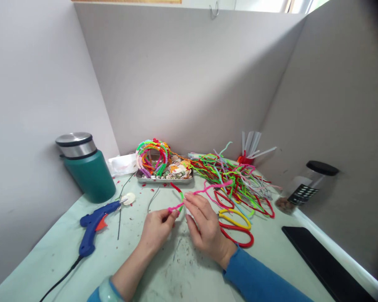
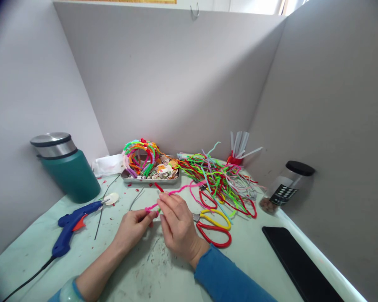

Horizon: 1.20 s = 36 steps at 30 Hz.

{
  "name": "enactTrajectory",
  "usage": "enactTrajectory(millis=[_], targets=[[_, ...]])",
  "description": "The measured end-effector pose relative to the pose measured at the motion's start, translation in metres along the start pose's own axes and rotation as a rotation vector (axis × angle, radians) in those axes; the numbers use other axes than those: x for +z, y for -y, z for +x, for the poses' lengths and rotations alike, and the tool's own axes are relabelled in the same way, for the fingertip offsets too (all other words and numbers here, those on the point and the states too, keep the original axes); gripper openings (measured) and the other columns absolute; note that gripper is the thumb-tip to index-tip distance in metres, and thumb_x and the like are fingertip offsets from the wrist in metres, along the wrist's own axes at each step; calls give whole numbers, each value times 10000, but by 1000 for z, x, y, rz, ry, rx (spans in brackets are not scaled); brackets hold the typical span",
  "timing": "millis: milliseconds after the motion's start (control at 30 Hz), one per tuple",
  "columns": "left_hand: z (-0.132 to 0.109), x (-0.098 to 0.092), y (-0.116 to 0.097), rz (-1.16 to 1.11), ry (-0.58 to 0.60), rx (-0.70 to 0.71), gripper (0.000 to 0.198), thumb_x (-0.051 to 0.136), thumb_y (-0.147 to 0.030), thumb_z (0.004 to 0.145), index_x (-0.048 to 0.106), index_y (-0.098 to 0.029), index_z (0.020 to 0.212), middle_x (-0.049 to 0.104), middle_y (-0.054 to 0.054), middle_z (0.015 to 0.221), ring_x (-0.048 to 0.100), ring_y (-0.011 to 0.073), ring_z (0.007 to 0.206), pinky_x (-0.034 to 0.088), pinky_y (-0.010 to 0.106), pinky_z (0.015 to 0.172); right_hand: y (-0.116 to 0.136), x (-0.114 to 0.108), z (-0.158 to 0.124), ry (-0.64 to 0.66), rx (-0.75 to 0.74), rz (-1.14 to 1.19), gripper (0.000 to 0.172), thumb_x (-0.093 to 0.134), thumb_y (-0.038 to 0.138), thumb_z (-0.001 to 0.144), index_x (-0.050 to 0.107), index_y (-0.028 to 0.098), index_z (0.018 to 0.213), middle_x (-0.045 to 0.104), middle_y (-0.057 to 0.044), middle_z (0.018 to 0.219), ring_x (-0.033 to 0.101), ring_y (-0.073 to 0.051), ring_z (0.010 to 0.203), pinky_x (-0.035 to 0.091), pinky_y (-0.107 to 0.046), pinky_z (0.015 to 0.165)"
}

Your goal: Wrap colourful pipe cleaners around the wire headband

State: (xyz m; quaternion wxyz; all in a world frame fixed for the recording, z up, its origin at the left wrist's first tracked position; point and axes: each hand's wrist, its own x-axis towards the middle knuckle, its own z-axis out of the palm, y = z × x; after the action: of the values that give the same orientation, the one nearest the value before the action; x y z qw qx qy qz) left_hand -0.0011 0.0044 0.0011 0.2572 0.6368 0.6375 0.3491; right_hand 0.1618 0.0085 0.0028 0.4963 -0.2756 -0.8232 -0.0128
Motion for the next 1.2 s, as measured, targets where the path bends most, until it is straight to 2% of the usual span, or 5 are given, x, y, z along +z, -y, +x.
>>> enactTrajectory(millis=[233,433,700,867,1200], targets=[[-5,0,-3,142,-27,176,377,438,-375,795,569,-154,520,426,-27,440,342,97,448,200,223,468,-18,10,-2,-17,216,19,515,349,29,798,408,183,1287,422,-109,1332,378,-217,1233,351,-460,1008],[-2,-2,-3,-86,-22,90,346,455,-371,790,580,-172,1044,560,-36,501,459,126,456,305,207,487,-19,12,-3,-6,282,20,509,380,61,803,369,162,1302,355,-120,1371,326,-214,1265,330,-447,1025],[-1,-2,-3,-102,-48,12,389,398,-403,818,517,-175,526,464,-38,421,393,101,412,260,203,441,-16,14,-1,-170,407,102,546,392,89,817,299,204,1342,308,-123,1389,415,-228,1198,413,-435,944],[0,-3,-5,-170,-54,-39,404,387,-425,816,480,-178,510,438,-43,412,403,109,425,285,210,460,-25,20,-4,-281,640,295,588,437,151,818,238,214,1368,310,-140,1386,488,-215,1122,530,-307,736],[3,0,0,-203,-84,-68,309,412,-413,792,593,-163,809,448,-57,383,442,131,402,304,211,441,-38,20,-1,-428,952,659,585,542,307,768,304,216,1294,378,-169,1328,620,-221,923,555,-254,537]])
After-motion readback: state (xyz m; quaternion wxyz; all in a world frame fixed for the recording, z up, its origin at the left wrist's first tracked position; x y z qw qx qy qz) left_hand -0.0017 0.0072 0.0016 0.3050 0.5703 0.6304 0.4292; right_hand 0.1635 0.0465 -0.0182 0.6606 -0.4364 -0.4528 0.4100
